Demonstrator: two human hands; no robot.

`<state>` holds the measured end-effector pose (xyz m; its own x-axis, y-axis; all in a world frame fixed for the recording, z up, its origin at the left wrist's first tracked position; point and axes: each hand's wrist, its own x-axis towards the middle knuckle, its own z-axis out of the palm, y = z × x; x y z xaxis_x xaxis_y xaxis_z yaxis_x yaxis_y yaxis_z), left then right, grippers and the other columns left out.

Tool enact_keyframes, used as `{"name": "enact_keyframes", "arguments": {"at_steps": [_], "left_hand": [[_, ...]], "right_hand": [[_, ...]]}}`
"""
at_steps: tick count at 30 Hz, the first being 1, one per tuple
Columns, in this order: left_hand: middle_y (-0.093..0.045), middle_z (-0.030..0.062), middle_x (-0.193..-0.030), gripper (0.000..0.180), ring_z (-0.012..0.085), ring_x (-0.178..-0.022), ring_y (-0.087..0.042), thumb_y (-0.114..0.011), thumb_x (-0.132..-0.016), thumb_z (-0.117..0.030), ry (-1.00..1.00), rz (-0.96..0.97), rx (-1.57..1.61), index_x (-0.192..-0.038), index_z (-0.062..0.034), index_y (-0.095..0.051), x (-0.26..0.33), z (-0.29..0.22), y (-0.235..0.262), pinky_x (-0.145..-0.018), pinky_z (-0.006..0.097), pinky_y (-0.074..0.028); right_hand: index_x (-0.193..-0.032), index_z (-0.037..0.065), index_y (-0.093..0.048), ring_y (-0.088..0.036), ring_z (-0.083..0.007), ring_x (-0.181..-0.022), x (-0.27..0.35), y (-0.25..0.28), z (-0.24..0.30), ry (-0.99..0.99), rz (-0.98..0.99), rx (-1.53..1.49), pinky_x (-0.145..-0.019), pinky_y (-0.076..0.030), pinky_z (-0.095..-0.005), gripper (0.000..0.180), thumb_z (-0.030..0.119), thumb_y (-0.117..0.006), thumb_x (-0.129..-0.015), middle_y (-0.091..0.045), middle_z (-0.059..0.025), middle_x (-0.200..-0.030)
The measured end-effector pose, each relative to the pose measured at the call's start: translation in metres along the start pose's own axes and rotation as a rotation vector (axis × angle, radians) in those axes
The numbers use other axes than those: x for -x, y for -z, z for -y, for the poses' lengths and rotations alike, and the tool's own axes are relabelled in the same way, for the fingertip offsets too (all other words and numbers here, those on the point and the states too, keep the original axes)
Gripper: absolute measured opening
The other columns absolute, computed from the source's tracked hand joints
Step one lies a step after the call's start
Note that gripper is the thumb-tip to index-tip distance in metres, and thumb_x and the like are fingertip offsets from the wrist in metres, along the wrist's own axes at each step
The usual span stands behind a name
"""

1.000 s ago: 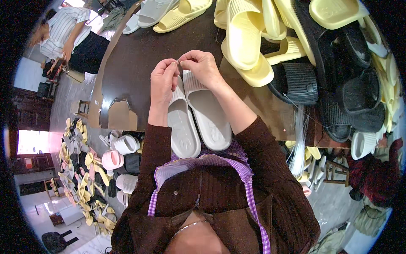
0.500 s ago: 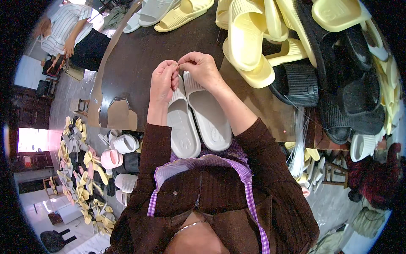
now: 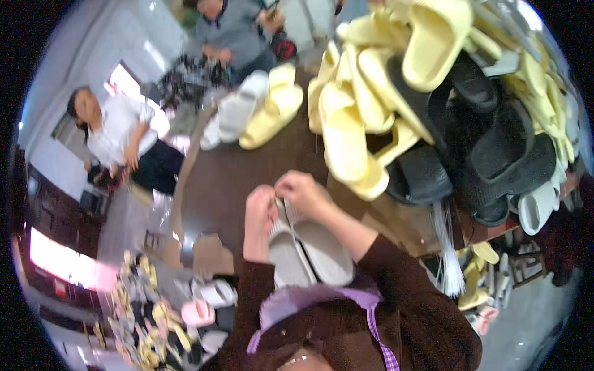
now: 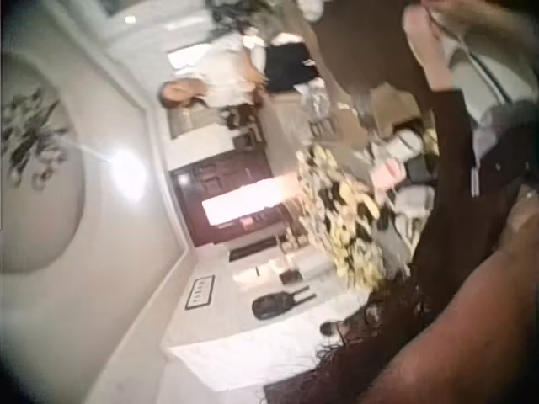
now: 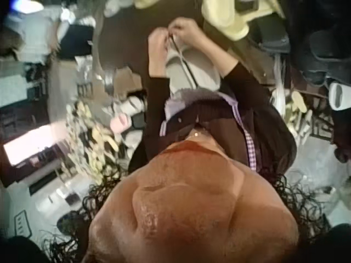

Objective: The person selects slippers, pairs them together, and secures each pair using plastic ties by hand.

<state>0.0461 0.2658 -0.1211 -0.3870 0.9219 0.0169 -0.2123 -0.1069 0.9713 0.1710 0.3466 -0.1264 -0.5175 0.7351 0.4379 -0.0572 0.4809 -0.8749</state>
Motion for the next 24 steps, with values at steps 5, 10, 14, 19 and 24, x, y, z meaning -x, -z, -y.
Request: {"name": "enact_keyframes", "arguments": {"at_steps": [5,10,14,19,24], "left_hand": [[-0.042,-0.0042,-0.059,0.009,0.0033,-0.043,-0.035,-0.051,-0.085,-0.01,0.097,-0.04,0.039,-0.08,-0.0041,-0.055,0.008,-0.001,-0.008,-0.037,0.02,-0.029],[-0.041,-0.004,-0.058,0.01,0.0037,-0.041,-0.033,-0.051,-0.086,-0.009,0.153,-0.047,0.058,-0.08,-0.0031,-0.055,0.004,-0.006,-0.008,-0.038,0.02,-0.029],[-0.043,-0.003,-0.058,0.009,0.0039,-0.042,-0.036,-0.051,-0.087,-0.008,0.146,-0.045,0.061,-0.081,-0.0029,-0.055,-0.002,-0.006,-0.002,-0.038,0.02,-0.03],[-0.049,-0.0009,-0.06,0.008,0.0046,-0.043,-0.04,-0.051,-0.087,-0.008,0.106,-0.07,-0.032,-0.084,-0.0022,-0.056,-0.005,0.003,-0.001,-0.039,0.02,-0.032],[-0.057,0.0039,-0.071,0.009,0.0082,-0.048,-0.048,-0.051,-0.088,-0.008,0.063,-0.076,-0.013,-0.092,-0.001,-0.056,-0.001,0.006,-0.002,-0.041,0.022,-0.039]], "right_hand": [[-0.083,0.001,-0.065,-0.062,-0.0188,-0.072,0.006,0.001,-0.001,-0.026,-0.01,0.014,-0.066,-0.049,-0.03,0.009,0.006,-0.063,-0.076,-0.063,-0.0113,-0.079],[-0.086,-0.001,-0.064,-0.061,-0.0157,-0.071,0.006,-0.003,0.005,-0.048,-0.039,-0.11,-0.065,-0.049,-0.0286,0.011,0.005,-0.063,-0.076,-0.064,-0.0093,-0.078],[-0.088,-0.001,-0.063,-0.061,-0.0138,-0.072,0.0,-0.004,0.005,-0.043,0.001,-0.089,-0.066,-0.049,-0.027,0.012,0.005,-0.062,-0.077,-0.065,-0.0082,-0.079],[-0.088,-0.001,-0.062,-0.058,-0.0107,-0.072,-0.004,-0.003,0.0,-0.111,-0.041,-0.137,-0.065,-0.048,-0.0251,0.011,0.005,-0.06,-0.079,-0.062,-0.0059,-0.078],[-0.088,0.0,-0.061,-0.056,-0.0113,-0.072,-0.005,-0.001,-0.011,-0.217,-0.201,-0.346,-0.066,-0.046,-0.0257,0.011,0.007,-0.059,-0.08,-0.061,-0.0058,-0.079]]}}
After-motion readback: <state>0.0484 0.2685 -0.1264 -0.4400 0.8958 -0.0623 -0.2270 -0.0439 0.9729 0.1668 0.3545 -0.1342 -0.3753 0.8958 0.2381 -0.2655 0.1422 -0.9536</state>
